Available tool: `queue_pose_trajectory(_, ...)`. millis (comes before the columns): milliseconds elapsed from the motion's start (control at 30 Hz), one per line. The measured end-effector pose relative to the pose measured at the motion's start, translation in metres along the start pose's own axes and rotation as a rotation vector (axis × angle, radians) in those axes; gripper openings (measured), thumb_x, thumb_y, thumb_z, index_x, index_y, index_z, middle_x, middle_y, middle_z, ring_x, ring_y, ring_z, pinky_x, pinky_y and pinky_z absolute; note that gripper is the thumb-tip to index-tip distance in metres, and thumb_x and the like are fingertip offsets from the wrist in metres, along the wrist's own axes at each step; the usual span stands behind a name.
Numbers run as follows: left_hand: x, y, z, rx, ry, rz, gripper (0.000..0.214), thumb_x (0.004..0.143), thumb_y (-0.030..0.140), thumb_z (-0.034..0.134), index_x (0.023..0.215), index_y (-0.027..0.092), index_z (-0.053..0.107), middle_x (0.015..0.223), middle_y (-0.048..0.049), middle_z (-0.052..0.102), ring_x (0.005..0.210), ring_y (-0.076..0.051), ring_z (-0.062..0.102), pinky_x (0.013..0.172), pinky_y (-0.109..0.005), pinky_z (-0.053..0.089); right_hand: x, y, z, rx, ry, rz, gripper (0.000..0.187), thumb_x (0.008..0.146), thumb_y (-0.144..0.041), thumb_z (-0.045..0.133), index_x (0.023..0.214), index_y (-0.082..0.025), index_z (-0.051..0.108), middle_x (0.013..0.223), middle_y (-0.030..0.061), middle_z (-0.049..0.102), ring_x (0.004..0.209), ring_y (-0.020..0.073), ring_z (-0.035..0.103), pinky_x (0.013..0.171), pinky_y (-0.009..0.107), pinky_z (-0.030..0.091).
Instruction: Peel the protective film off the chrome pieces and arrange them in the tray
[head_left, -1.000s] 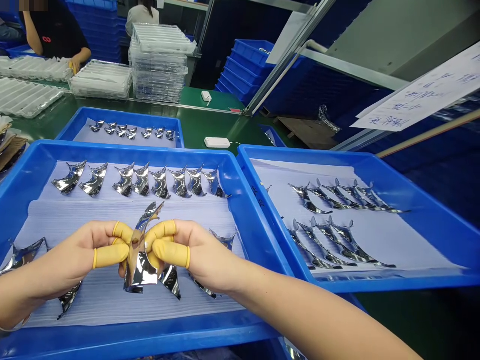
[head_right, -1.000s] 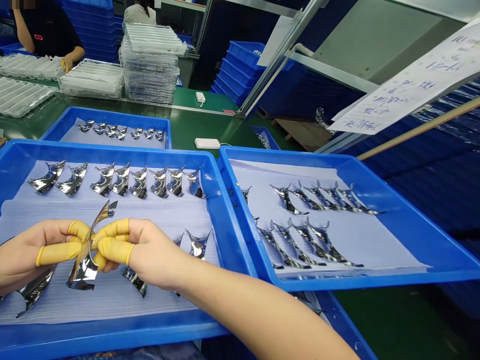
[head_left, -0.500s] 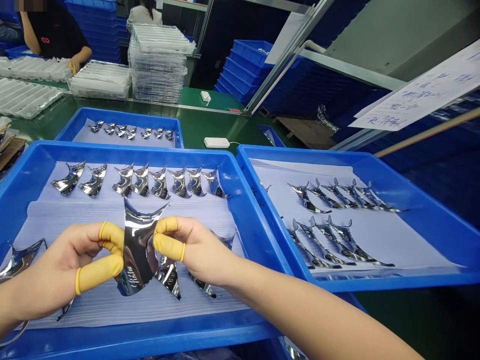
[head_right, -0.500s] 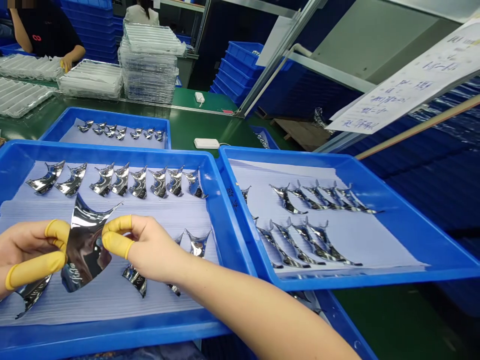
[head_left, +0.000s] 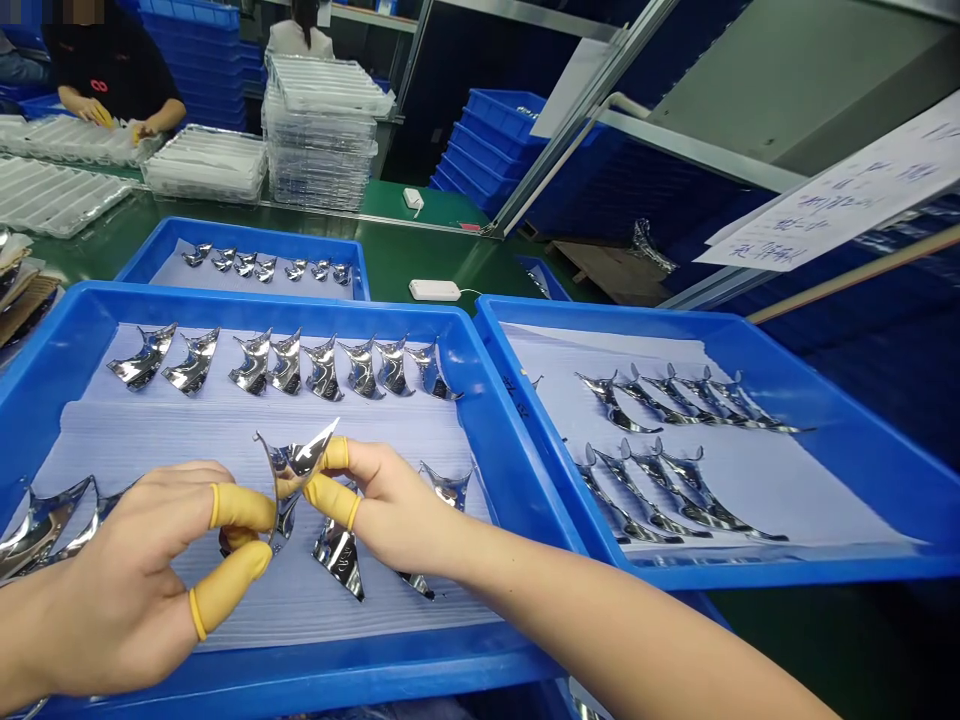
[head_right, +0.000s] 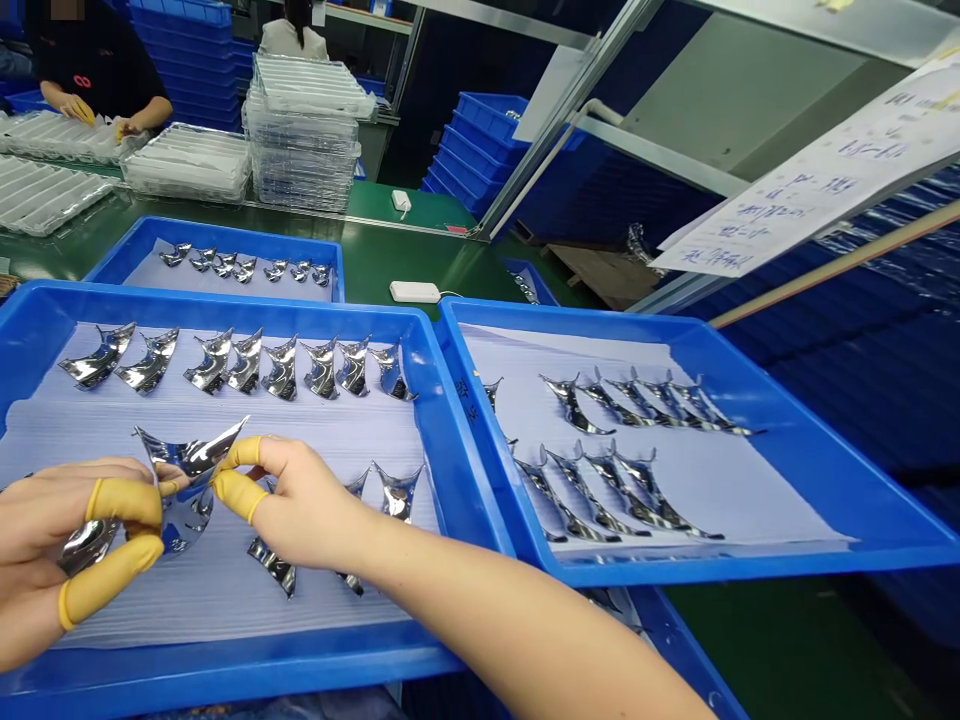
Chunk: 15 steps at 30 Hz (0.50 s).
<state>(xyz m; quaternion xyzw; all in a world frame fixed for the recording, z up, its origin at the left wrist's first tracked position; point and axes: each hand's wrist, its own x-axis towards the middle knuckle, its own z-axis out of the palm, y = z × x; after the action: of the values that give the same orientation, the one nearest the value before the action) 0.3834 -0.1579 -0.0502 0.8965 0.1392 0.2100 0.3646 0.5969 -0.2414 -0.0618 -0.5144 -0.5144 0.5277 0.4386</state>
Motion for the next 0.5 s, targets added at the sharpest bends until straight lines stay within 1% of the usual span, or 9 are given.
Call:
queue_pose_trajectory(67, 0.000, -0.001, -0.001, -0.056, -0.009, -0.072, 0.012, 0.089, 0.019, 0.062, 0.095, 0.029, 0.064, 0.076, 0.0028, 0.073, 0.074, -0.018, 0.070, 0.071, -0.028, 0.054, 0.000, 0.001, 0.000, 0.020, -0.010, -0.016, 0.012, 0.091, -0.024, 0.059, 0.088, -0.018, 0.069, 0.095, 0.0051, 0.071, 0.095, 0.0194, 0.065, 0.094, 0.040, 0.050)
queue_pose_trajectory(133, -0.001, -0.002, -0.002, -0.147, -0.017, -0.194, 0.003, 0.090, 0.028, 0.064, 0.087, 0.027, 0.065, 0.075, 0.0016, 0.073, 0.070, -0.018, 0.067, 0.068, -0.028, 0.054, 0.000, 0.000, 0.000, 0.039, -0.028, -0.020, 0.011, 0.091, -0.025, 0.060, 0.088, -0.018, 0.069, 0.094, 0.0050, 0.071, 0.092, 0.0184, 0.064, 0.093, 0.039, 0.050)
queue_pose_trajectory(233, 0.001, -0.003, -0.005, -0.367, -0.071, -0.383, 0.018, 0.090, 0.040, 0.065, 0.082, 0.025, 0.067, 0.077, -0.0010, 0.073, 0.069, -0.019, 0.066, 0.065, -0.028, 0.055, 0.000, -0.001, -0.001, 0.044, -0.043, 0.011, 0.009, 0.089, -0.025, 0.063, 0.087, -0.018, 0.068, 0.091, 0.0032, 0.070, 0.085, 0.0164, 0.062, 0.088, 0.037, 0.050)
queue_pose_trajectory(300, 0.005, -0.003, -0.007, -0.549, -0.141, -0.471, 0.020, 0.088, 0.042, 0.067, 0.081, 0.023, 0.067, 0.077, -0.0013, 0.073, 0.070, -0.019, 0.067, 0.065, -0.028, 0.056, 0.000, -0.001, 0.000, 0.058, -0.036, 0.034, 0.007, 0.088, -0.025, 0.066, 0.086, -0.019, 0.067, 0.087, 0.0015, 0.068, 0.082, 0.0153, 0.061, 0.085, 0.035, 0.050)
queue_pose_trajectory(400, 0.010, -0.002, -0.007, -0.730, -0.195, -0.541, 0.024, 0.088, 0.043, 0.068, 0.078, 0.022, 0.066, 0.077, -0.0017, 0.073, 0.070, -0.018, 0.065, 0.064, -0.027, 0.055, 0.001, 0.002, 0.002, 0.091, -0.035, 0.056, 0.009, 0.087, -0.027, 0.068, 0.083, -0.018, 0.067, 0.083, 0.0001, 0.067, 0.078, 0.0141, 0.058, 0.083, 0.033, 0.050)
queue_pose_trajectory(500, 0.012, -0.004, -0.007, -0.744, -0.203, -0.547, 0.028, 0.090, 0.044, 0.065, 0.074, 0.021, 0.065, 0.073, -0.0016, 0.072, 0.069, -0.016, 0.063, 0.063, -0.025, 0.053, 0.003, 0.004, 0.002, 0.062, -0.081, 0.070, 0.015, 0.087, -0.033, 0.070, 0.084, -0.018, 0.069, 0.084, 0.0007, 0.068, 0.079, 0.0144, 0.059, 0.080, 0.032, 0.051)
